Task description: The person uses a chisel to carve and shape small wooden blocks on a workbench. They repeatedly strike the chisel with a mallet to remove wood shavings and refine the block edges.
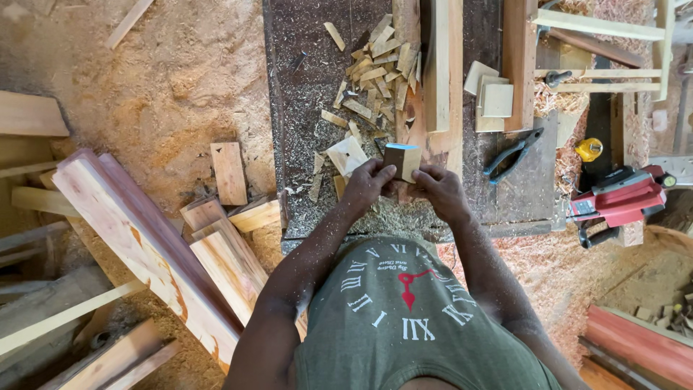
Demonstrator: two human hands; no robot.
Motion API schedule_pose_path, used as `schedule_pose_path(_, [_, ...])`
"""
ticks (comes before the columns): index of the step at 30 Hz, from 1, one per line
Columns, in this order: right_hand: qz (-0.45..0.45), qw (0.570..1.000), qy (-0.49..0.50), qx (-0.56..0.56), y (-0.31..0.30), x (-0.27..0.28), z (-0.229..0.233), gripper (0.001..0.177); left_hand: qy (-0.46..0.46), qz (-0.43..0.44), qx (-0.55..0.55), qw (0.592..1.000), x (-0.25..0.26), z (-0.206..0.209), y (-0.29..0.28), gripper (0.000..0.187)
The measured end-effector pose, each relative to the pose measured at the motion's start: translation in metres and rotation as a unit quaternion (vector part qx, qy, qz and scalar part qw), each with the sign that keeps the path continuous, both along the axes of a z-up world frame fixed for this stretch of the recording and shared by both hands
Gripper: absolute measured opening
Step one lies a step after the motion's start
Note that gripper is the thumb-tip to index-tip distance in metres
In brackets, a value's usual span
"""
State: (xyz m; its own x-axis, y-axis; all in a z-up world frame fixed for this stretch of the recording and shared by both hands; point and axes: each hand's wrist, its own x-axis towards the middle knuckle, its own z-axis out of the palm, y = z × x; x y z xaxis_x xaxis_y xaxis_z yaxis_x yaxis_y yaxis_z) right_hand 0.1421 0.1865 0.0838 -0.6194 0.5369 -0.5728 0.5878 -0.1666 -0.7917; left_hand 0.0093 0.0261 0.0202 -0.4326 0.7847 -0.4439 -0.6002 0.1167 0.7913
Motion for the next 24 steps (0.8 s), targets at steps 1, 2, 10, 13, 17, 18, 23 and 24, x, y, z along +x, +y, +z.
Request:
schedule_pose_path(1, [-0.045, 0.998, 0.027, -0.024, -0.003, 0.003, -0.005, 0.030, 0.002, 0.000, 0.006, 1.000, 0.001, -0.001, 0.001, 0.035])
schedule_pose_path(2, [-0.047, 0.998, 0.030, -0.019, -0.004, 0.007, -0.008, 0.029, 0.003, -0.001, 0.012, 1.000, 0.003, -0.002, 0.002, 0.035])
schedule_pose_path(10, [-0.035, 0.984, -0.057, 0.167, 0.031, -0.002, -0.019, 0.019, 0.075, -0.024, -0.044, 0.996, -0.009, 0.002, 0.017, 0.043])
schedule_pose_path(13, [0.071, 0.928, -0.085, 0.356, 0.071, -0.022, -0.033, 0.020, 0.111, -0.037, -0.058, 0.992, -0.008, -0.005, 0.008, 0.040])
schedule_pose_path(17, [0.096, 0.890, -0.141, 0.423, 0.111, -0.047, -0.058, 0.020, 0.115, -0.035, -0.041, 0.992, -0.003, -0.015, -0.002, 0.036])
schedule_pose_path(18, [0.097, 0.885, -0.156, 0.428, 0.117, -0.050, -0.060, 0.019, 0.114, -0.034, -0.041, 0.992, -0.001, -0.017, -0.005, 0.035])
schedule_pose_path(23, [0.079, 0.883, -0.200, 0.418, 0.123, -0.064, -0.063, 0.016, 0.112, -0.034, -0.055, 0.992, 0.000, -0.019, -0.013, 0.030])
schedule_pose_path(24, [0.079, 0.882, -0.201, 0.420, 0.123, -0.067, -0.063, 0.015, 0.112, -0.031, -0.063, 0.991, -0.001, -0.019, -0.014, 0.029])
